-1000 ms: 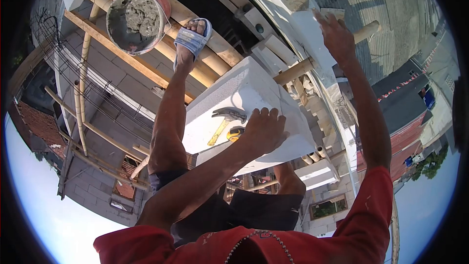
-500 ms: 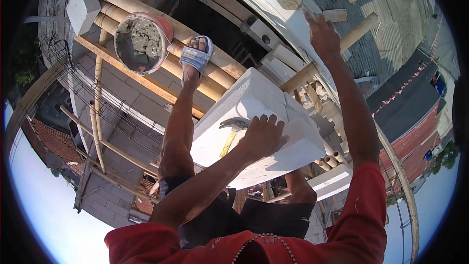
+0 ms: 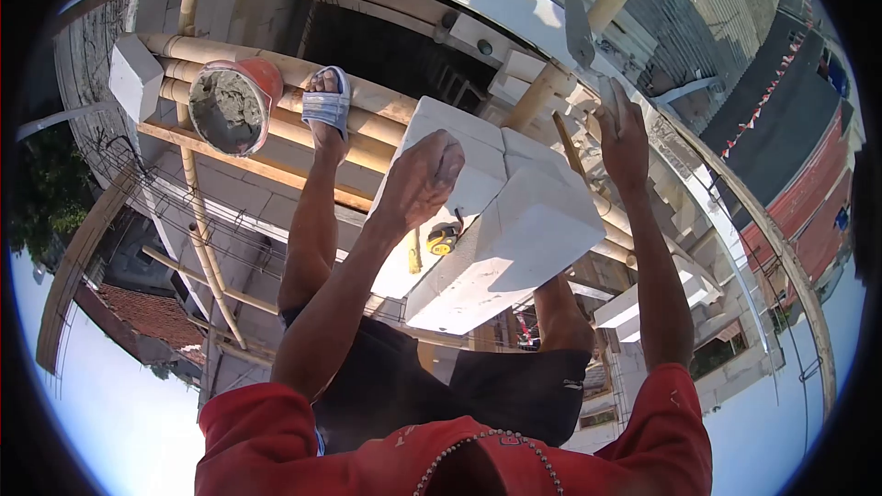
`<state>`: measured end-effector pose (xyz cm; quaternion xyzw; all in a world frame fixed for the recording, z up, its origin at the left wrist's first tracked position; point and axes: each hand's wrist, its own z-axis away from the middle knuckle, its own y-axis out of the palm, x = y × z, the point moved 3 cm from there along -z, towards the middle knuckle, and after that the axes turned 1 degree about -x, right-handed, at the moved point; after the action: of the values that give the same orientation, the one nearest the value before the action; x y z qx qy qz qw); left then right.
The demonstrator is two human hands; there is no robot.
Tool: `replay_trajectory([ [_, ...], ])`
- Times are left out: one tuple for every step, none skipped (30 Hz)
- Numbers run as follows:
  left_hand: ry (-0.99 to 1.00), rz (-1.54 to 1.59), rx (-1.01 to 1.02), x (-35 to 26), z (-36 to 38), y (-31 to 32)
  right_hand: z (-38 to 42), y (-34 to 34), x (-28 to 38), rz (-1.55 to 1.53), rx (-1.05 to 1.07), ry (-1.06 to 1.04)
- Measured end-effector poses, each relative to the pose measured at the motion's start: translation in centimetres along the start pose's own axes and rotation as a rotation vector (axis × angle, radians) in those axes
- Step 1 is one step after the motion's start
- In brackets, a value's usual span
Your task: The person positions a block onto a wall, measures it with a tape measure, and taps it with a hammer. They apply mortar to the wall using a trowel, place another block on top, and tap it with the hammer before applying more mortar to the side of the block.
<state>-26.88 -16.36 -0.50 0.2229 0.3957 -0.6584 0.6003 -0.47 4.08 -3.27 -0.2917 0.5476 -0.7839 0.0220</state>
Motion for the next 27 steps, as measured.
replay_trajectory([
  [-0.293,0.474,0.079,3.4,0.2,0.5,2.1,-0.7,-1.3,-0.038,-0.063,0.024],
  [-0.403,0.539,0.085,4.1,0.5,0.3,4.2,-1.7,-2.1,-0.071,-0.132,0.049],
  [-0.513,0.603,0.083,4.8,0.8,0.1,6.0,-3.4,-2.0,-0.246,-0.085,0.292],
  [-0.428,0.267,0.013,2.4,1.8,-1.0,8.0,-5.6,-0.7,-0.425,-0.037,0.535],
  [-0.33,-0.065,-0.06,0.3,2.9,-2.1,10.4,-7.1,0.2,-0.608,0.015,0.771],
  [-0.361,-0.134,-0.043,-0.9,4.0,-2.8,12.6,-8.2,0.5,-0.632,-0.008,0.822],
  [-0.388,-0.204,-0.025,-2.0,5.0,-3.7,15.0,-9.1,0.6,-0.655,-0.036,0.874],
  [-0.413,-0.275,-0.009,-2.6,6.2,-4.7,17.6,-10.0,0.5,-0.631,-0.009,0.929],
  [-0.319,-0.29,-0.034,-1.2,8.0,-5.3,20.4,-10.7,0.4,-0.609,0.021,0.982],
  [-0.224,-0.304,-0.059,0.3,10.1,-6.0,23.7,-10.8,0.2,-0.543,0.002,0.999],
  [-0.259,-0.441,-0.025,0.1,12.1,-7.2,26.6,-11.2,0.1,-0.475,-0.015,1.016],
  [-0.295,-0.575,0.007,-0.2,14.0,-8.1,28.1,-12.5,1.5,-0.572,0.001,1.153],
  [-0.339,-0.624,0.0,-0.5,15.7,-8.9,29.3,-13.6,3.3,-0.672,0.018,1.286],
  [-0.386,-0.671,-0.008,-0.7,17.4,-9.6,30.9,-14.1,4.3,-0.744,-0.016,1.304],
  [-0.444,-0.718,-0.019,-1.2,19.3,-9.8,32.4,-14.7,5.1,-0.815,-0.038,1.321],
  [-0.55,-0.721,0.0,-1.7,21.1,-9.9,33.8,-15.0,5.7,-0.848,-0.068,1.342],
  [-0.656,-0.72,0.01,-2.3,22.6,-9.9,34.8,-15.0,6.1,-0.883,-0.098,1.356],
  [-0.765,-0.712,0.013,-2.9,23.9,-9.7,35.4,-14.9,6.1,-0.918,-0.123,1.364],
  [-0.795,-0.621,0.002,-3.9,24.8,-9.1,35.7,-14.9,5.8,-0.896,-0.117,1.331],
  [-0.823,-0.531,-0.015,-5.2,25.7,-8.4,35.7,-14.7,5.4,-0.911,-0.116,1.319],
  [-0.851,-0.441,-0.031,-6.5,26.6,-7.9,35.7,-14.4,5.2,-0.927,-0.112,1.312],
  [-0.872,-0.452,-0.028,-7.5,26.9,-7.4,35.9,-14.2,4.9,-0.94,-0.114,1.306],
  [-0.886,-0.461,-0.02,-8.4,26.6,-7.0,36.7,-13.5,4.2,-0.937,-0.076,1.282],
  [-0.895,-0.47,-0.004,-8.8,26.5,-7.1,36.0,-13.5,4.3,-0.919,-0.03,1.26],
  [-0.769,-0.503,-0.089,-7.4,26.5,-6.6,35.2,-13.8,4.4,-0.891,0.009,1.24],
  [-0.817,-0.504,-0.096,-6.3,26.9,-6.6,34.7,-14.2,4.3,-0.857,0.045,1.224],
  [-0.864,-0.506,-0.099,-6.2,25.9,-6.5,34.4,-14.2,4.2,-0.861,0.073,1.199],
])
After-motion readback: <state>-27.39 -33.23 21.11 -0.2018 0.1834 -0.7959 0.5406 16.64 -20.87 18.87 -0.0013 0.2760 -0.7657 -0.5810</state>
